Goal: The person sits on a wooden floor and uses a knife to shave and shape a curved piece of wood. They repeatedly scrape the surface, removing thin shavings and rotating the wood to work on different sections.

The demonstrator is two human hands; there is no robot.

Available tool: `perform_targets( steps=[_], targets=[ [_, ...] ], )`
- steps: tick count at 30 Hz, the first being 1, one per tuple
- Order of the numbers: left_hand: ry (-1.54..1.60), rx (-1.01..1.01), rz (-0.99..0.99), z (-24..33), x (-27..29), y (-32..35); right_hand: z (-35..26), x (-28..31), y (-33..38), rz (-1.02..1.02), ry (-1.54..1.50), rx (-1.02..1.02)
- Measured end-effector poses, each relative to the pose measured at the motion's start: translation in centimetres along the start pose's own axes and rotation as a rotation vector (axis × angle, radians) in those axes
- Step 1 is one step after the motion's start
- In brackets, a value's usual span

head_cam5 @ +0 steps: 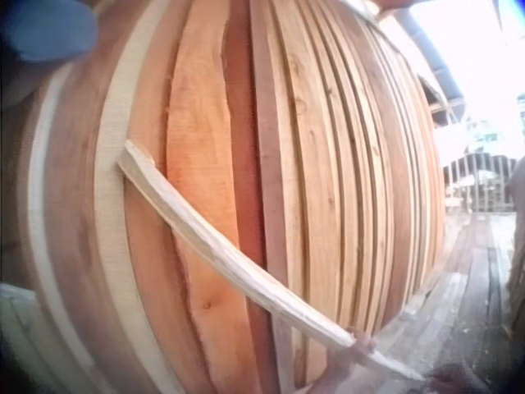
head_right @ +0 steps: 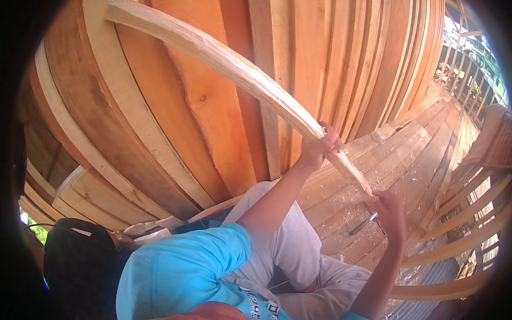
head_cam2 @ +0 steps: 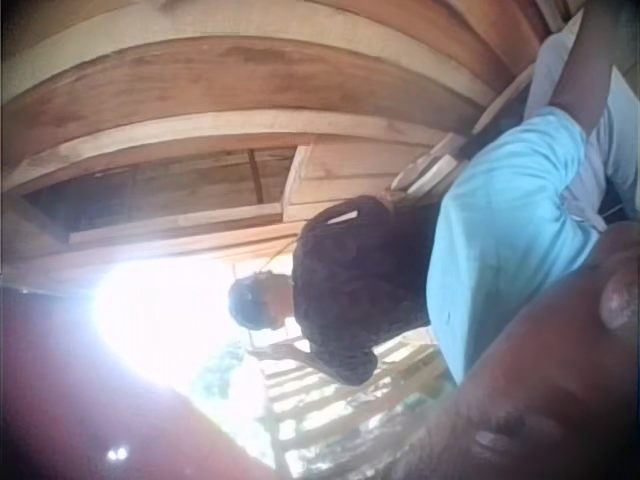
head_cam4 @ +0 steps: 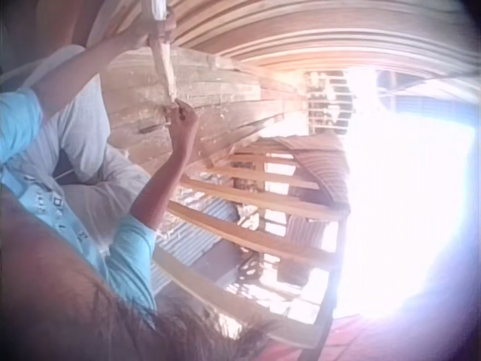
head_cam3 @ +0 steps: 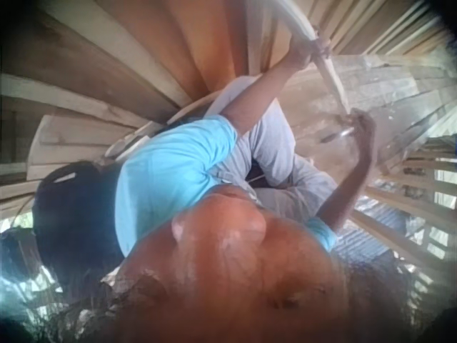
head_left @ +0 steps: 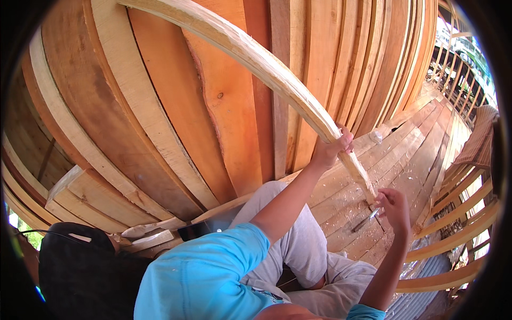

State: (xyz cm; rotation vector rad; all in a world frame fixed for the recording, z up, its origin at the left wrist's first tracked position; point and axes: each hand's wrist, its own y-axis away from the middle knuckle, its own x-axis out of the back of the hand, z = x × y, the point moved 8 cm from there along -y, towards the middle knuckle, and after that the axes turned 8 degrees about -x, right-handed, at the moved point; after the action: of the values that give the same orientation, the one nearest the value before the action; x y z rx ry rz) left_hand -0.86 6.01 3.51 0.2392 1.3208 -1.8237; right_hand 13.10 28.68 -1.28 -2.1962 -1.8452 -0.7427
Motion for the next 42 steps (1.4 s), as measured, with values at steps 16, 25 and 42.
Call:
perform_targets(
  steps=[16,25,42],
  targets=[
    [0.021,-0.033,-0.057,0.2,0.0,-0.7,25.2,-0.8,-6.8,0.282,0.585,-0.681],
    [-0.059,-0.068,-0.057,0.8,0.1,-0.9,27.0,-3.8,-7.9,0.225,0.639,-0.616],
    [-0.079,-0.071,0.026,0.5,-0.2,-0.6,27.1,1.5,-6.9,0.451,0.435,-0.649]
  ],
)
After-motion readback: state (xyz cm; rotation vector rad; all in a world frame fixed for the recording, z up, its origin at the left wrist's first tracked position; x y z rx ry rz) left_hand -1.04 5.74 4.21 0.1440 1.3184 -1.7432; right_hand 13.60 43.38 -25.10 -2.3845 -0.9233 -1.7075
